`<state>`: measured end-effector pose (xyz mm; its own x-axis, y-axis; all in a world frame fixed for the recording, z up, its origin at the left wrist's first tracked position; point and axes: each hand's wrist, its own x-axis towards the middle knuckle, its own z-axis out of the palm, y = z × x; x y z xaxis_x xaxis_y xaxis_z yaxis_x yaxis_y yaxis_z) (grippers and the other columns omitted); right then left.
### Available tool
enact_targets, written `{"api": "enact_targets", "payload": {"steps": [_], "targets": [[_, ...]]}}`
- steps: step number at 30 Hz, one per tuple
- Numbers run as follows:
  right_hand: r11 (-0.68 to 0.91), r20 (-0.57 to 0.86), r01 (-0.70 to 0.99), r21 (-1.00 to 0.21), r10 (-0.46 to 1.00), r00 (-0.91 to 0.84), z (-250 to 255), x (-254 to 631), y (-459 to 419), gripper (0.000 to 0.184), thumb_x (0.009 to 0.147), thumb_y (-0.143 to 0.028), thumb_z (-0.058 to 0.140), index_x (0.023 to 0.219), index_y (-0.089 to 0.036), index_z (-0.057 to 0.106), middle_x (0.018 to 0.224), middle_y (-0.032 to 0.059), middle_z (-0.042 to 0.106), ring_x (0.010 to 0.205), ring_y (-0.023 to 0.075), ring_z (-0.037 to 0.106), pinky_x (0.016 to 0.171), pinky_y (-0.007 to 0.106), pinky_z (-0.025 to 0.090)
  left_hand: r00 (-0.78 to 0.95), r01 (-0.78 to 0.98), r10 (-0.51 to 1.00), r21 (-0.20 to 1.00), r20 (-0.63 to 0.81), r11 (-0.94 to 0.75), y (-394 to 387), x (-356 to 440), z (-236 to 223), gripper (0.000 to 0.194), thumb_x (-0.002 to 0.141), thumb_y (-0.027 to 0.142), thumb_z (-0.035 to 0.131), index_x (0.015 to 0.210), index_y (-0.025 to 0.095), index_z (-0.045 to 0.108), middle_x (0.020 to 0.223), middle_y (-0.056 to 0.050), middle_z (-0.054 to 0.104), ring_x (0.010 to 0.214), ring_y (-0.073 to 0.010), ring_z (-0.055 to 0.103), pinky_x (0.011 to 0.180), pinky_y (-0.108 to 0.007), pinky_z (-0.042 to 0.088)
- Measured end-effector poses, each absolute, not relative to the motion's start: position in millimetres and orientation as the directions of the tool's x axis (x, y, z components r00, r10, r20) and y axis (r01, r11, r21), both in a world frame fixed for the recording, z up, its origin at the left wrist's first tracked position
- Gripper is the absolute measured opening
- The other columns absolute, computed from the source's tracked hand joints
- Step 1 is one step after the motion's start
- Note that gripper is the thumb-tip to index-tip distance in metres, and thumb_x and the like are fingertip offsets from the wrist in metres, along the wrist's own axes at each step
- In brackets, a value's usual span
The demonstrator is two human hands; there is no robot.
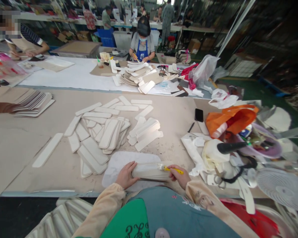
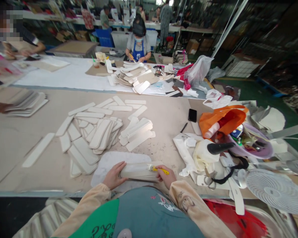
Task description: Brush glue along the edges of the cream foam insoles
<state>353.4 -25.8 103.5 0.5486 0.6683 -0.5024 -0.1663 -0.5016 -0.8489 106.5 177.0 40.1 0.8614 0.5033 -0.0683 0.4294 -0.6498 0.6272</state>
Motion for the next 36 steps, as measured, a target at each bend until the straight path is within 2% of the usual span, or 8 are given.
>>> {"api": "enact_targets", "payload": {"steps": [5,7,10,13,17,20,27,36], "targets": [[-0.512,-0.487,-0.189,-0.838,0.545,0.683,112.9,380.4,-61.5,0.036,0.073,-0.045,0.057,0.092,-0.016,0.065,0.058,-0.0016,0.062,0.047,0.0124,0.056,0.048,0.025,0.047,0.863,0.438,0.499,0.615,-0.083,-0.656,178.2,107.2,41.5,0.072,0.068,0.041,0.070,0.133,0.018,0.047,0.139,-0.016,0.047,0.127,-0.0296,0.045,0.107,-0.047,0.037],[-0.505,-0.459,-0.159,-0.848,0.551,0.697,120.7,382.5,-68.8,0.036,0.073,-0.045,0.058,0.093,-0.017,0.065,0.060,-0.0014,0.062,0.049,0.0127,0.056,0.050,0.025,0.048,0.862,0.440,0.498,0.620,-0.089,-0.650,178.7,106.7,41.4,0.073,0.068,0.040,0.070,0.134,0.018,0.047,0.139,-0.016,0.047,0.127,-0.0294,0.045,0.107,-0.047,0.037],[-0.445,-0.365,-0.064,-0.893,0.634,0.682,133.1,374.2,-67.5,0.034,0.077,-0.047,0.057,0.095,-0.019,0.063,0.064,-0.0010,0.062,0.054,0.0141,0.057,0.055,0.027,0.049,0.861,0.436,0.500,0.644,-0.095,-0.628,179.7,105.0,40.6,0.075,0.069,0.040,0.070,0.136,0.019,0.044,0.141,-0.016,0.045,0.128,-0.0292,0.044,0.107,-0.047,0.036],[-0.381,-0.283,0.040,-0.924,0.751,0.596,140.7,360.4,-52.0,0.029,0.081,-0.046,0.056,0.095,-0.021,0.063,0.068,0.0004,0.064,0.060,0.0162,0.060,0.061,0.029,0.051,0.856,0.434,0.506,0.677,-0.105,-0.594,180.3,103.4,40.1,0.080,0.067,0.041,0.072,0.138,0.020,0.041,0.142,-0.016,0.043,0.130,-0.0295,0.042,0.108,-0.048,0.035],[-0.206,-0.093,0.324,-0.923,0.939,0.330,139.6,347.5,-21.7,0.025,0.083,-0.041,0.058,0.091,-0.022,0.072,0.083,0.0045,0.066,0.080,0.0196,0.063,0.075,0.031,0.049,0.849,0.444,0.512,0.701,-0.131,-0.558,179.8,102.4,40.0,0.087,0.062,0.042,0.076,0.139,0.021,0.040,0.143,-0.015,0.041,0.131,-0.0293,0.040,0.110,-0.047,0.033],[-0.116,-0.033,0.381,-0.917,0.975,0.218,132.6,339.3,-2.1,0.027,0.087,-0.038,0.053,0.091,-0.022,0.074,0.084,0.0054,0.067,0.081,0.0193,0.062,0.076,0.032,0.048,0.848,0.443,0.514,0.707,-0.130,-0.552,179.2,101.7,38.2,0.084,0.065,0.045,0.074,0.138,0.019,0.041,0.142,-0.016,0.042,0.131,-0.0289,0.040,0.110,-0.046,0.033],[-0.180,-0.078,0.457,-0.871,0.969,0.233,111.0,331.9,8.4,0.025,0.083,-0.036,0.056,0.097,-0.024,0.073,0.094,0.0048,0.072,0.086,0.0218,0.067,0.081,0.036,0.051,0.845,0.433,0.526,0.704,-0.099,-0.563,178.9,100.3,33.4,0.078,0.068,0.046,0.071,0.136,0.022,0.044,0.141,-0.015,0.044,0.128,-0.0294,0.043,0.108,-0.047,0.035],[-0.467,-0.211,0.290,-0.836,0.760,0.615,109.9,375.8,-52.6,0.028,0.077,-0.045,0.060,0.087,-0.023,0.075,0.090,0.0052,0.073,0.086,0.0253,0.067,0.083,0.040,0.051,0.859,0.415,0.508,0.677,-0.071,-0.608,180.6,101.5,39.1,0.072,0.071,0.042,0.068,0.135,0.017,0.046,0.139,-0.016,0.046,0.127,-0.0295,0.045,0.107,-0.045,0.038]]}}
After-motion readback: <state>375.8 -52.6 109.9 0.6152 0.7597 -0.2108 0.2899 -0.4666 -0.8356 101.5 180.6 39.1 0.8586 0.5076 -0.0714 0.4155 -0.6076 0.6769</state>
